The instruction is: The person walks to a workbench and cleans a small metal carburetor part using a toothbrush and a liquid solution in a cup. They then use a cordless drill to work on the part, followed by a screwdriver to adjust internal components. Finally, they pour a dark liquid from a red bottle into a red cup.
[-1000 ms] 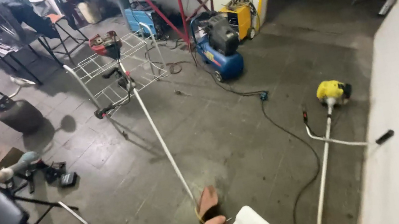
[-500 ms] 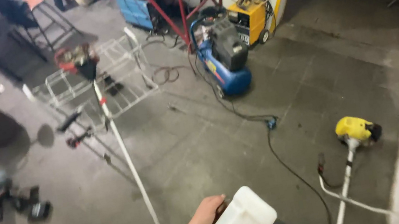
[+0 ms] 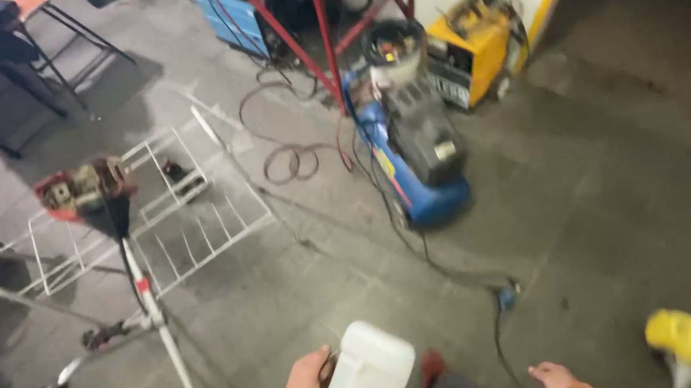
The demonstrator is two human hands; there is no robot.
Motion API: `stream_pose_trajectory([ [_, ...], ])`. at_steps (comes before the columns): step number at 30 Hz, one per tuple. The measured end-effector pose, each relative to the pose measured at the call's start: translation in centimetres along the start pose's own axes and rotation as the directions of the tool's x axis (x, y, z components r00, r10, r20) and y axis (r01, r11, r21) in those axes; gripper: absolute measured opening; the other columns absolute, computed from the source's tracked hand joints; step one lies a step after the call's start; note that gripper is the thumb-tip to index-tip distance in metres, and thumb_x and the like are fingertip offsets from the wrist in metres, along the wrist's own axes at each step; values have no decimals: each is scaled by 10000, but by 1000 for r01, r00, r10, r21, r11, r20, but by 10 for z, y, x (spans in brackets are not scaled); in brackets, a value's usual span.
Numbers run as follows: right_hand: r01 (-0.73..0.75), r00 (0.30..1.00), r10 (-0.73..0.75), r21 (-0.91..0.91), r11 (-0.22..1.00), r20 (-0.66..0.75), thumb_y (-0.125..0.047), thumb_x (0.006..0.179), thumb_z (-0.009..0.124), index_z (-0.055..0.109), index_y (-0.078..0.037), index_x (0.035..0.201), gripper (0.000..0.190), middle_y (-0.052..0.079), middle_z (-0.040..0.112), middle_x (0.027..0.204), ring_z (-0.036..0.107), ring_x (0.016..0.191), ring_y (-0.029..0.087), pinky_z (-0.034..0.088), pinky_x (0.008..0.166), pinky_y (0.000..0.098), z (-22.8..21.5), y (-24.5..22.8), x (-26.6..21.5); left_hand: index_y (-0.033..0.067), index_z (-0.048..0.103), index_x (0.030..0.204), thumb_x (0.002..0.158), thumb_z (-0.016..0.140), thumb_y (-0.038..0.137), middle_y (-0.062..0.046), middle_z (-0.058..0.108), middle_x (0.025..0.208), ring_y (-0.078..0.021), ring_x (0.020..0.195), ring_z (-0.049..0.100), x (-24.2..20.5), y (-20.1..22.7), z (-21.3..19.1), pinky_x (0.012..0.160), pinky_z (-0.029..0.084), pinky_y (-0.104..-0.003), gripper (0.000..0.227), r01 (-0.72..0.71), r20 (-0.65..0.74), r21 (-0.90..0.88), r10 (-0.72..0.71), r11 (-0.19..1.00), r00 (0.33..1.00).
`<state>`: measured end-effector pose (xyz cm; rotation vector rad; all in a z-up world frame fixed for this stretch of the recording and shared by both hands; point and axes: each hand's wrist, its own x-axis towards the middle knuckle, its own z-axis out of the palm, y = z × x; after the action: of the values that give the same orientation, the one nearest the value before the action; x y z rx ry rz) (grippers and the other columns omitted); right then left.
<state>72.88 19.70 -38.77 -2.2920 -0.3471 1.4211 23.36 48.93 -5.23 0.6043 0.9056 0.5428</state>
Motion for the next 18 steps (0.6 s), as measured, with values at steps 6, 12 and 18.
stream_pose_trajectory([
  [6,27,990,-42,108,994,133,-329,977,661,702,-84,942,251,48,416,662,313,489,160,238,446,360,-65,-312,105,144,410,611,1026,552,322,34,323,576,-132,556,304,137,76,-24,521,302,-360,473,-111,-264,-111,78,988,961],
  [12,59,883,-272,483,874,384,-437,964,603,594,-132,952,305,-16,473,661,260,427,71,201,394,269,-33,-558,172,87,509,715,1032,514,332,-6,448,640,-145,604,398,289,205,-12,570,374,-341,400,-136,-282,-207,74,969,956],
  [18,-44,884,-146,390,920,444,-460,984,603,592,-114,982,346,11,468,660,266,429,106,201,396,280,43,-732,220,11,616,973,1106,521,279,-35,614,803,-144,713,563,447,327,-73,662,484,-319,314,-315,-96,-200,302,928,949],
])
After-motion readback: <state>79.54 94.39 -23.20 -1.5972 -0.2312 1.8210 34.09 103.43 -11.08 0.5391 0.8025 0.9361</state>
